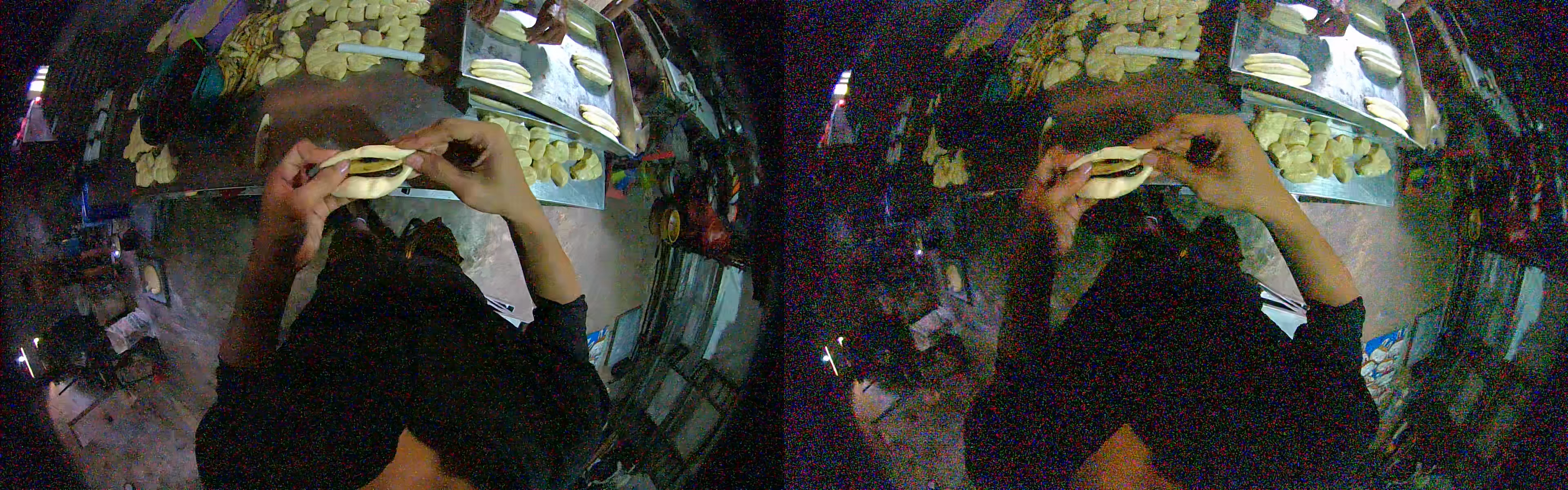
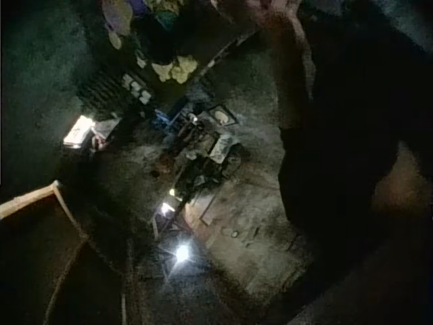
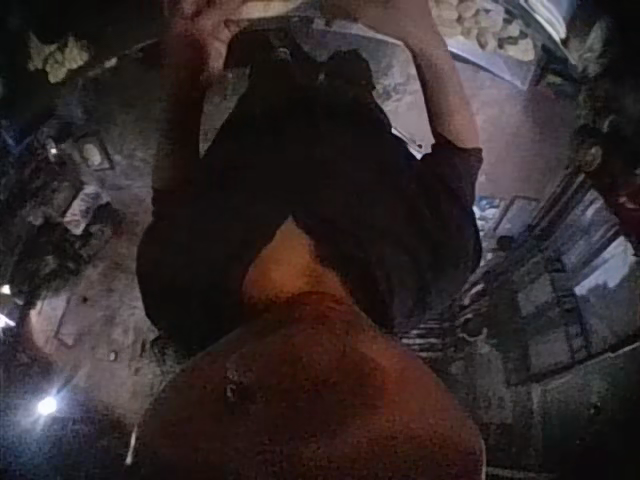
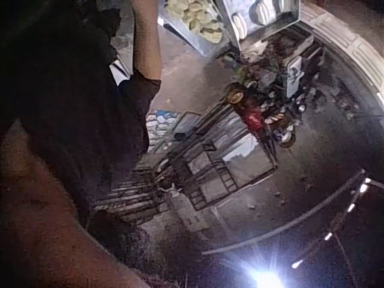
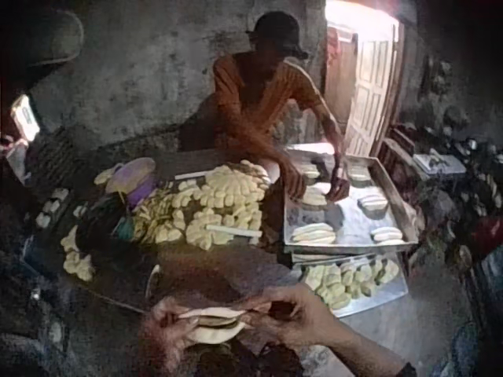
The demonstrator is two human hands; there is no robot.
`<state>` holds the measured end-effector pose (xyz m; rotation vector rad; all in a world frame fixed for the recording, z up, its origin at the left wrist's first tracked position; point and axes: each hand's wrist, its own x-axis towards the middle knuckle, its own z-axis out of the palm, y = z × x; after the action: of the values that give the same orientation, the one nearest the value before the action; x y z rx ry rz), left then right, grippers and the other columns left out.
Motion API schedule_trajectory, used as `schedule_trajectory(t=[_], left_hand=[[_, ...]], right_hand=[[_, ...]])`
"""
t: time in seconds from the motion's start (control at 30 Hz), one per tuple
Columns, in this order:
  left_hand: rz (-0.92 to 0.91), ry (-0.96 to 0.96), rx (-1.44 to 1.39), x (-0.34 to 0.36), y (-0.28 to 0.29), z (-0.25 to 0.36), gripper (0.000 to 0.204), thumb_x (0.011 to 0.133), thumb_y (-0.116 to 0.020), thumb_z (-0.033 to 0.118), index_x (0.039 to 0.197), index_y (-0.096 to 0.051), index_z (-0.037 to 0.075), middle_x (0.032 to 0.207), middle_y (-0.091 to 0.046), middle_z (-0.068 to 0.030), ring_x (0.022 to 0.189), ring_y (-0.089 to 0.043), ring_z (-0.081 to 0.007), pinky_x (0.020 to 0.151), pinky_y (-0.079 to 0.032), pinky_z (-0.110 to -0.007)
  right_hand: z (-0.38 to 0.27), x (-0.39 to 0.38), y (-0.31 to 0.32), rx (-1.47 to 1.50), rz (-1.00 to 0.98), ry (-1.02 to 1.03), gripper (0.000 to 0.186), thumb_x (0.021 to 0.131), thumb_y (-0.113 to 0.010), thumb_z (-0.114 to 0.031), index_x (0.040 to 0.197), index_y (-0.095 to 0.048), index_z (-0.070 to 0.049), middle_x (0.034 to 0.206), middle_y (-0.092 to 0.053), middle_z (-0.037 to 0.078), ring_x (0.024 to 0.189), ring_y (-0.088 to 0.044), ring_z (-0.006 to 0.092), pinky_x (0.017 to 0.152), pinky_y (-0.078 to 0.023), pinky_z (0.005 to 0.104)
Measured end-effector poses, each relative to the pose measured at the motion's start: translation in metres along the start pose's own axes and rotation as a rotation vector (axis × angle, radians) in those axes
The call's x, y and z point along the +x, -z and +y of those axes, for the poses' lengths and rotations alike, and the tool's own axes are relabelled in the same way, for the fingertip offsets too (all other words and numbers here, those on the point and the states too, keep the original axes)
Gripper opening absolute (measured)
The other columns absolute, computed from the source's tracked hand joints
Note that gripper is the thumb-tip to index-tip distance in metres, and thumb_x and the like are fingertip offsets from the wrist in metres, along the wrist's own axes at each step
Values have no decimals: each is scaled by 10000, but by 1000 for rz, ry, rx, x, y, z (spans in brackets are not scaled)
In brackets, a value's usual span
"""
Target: The person prepares bread dough by flattening small portions, filling them with a dark spread, rolling them into shapes, and placing them onto a baking tray.
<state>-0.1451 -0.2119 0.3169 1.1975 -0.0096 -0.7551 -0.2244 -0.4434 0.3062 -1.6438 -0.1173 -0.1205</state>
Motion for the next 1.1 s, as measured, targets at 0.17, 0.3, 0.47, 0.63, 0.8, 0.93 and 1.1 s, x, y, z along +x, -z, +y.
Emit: schedule_trajectory(t=[0.17, 0.3, 0.47, 0.63, 0.8, 0.93, 1.1], left_hand=[[-190, 54, -242, 0, 22, 18, 335, 915, -688, 104, 1187, -500, 48, 1204, -600, -116, 1149, -605, -220, 986, -523, -367], [-331, 25, -532, 18, 45, 17, 468, 908, -680, 60, 1305, -432, 59, 1256, -576, -111, 1215, -564, -234, 1009, -513, -379], [-447, -162, -533, 41, 59, 40, 457, 882, -704, 42, 1265, -455, 64, 1292, -530, -114, 1169, -588, -225, 962, -533, -374], [-440, -331, -169, 59, 66, 93, 318, 908, -728, 161, 1046, -463, 51, 1184, -507, -118, 1004, -636, -213, 655, -625, -389], [-430, -447, -272, 64, 61, 118, 260, 928, -704, 144, 1017, -495, 17, 1129, -528, -140, 825, -646, -177, 677, -623, -402], [-531, -684, 33, 75, 67, 121, 251, 918, -706, 97, 1027, -507, -10, 1057, -567, -149, 807, -692, -237, 713, -620, -401], [-616, -489, 141, 70, 44, 108, 572, 834, -828, 267, 1226, -532, -28, 992, -562, -72, 914, -634, -191, 802, -533, -303]], right_hand=[[-22, 20, -3, -116, -75, 149, 530, 737, -847, -27, 1228, -655, 31, 1323, -606, 180, 1116, -634, 216, 931, -528, 326], [-30, 42, -30, -375, 27, 390, 720, 679, -882, -46, 1329, -580, 18, 1281, -620, 180, 1162, -617, 266, 979, -506, 363], [-44, 89, -43, -495, 50, 630, 366, 790, -803, -88, 1114, -655, -2, 1142, -672, 196, 1017, -684, 300, 908, -543, 394], [-74, 132, -51, -517, 70, 768, 158, 857, -745, -118, 910, -702, 24, 949, -710, 192, 865, -717, 322, 761, -589, 408], [-85, 143, -44, -446, 166, 756, 83, 871, -699, -29, 827, -702, 41, 910, -712, 197, 791, -716, 346, 719, -594, 428], [-87, 126, -33, -515, 238, 727, 46, 870, -669, -12, 877, -702, 20, 880, -711, 184, 784, -705, 327, 711, -575, 399], [-83, 87, -11, -585, 179, 681, 186, 786, -692, 18, 957, -742, -34, 930, -707, 137, 852, -682, 268, 735, -550, 339]])
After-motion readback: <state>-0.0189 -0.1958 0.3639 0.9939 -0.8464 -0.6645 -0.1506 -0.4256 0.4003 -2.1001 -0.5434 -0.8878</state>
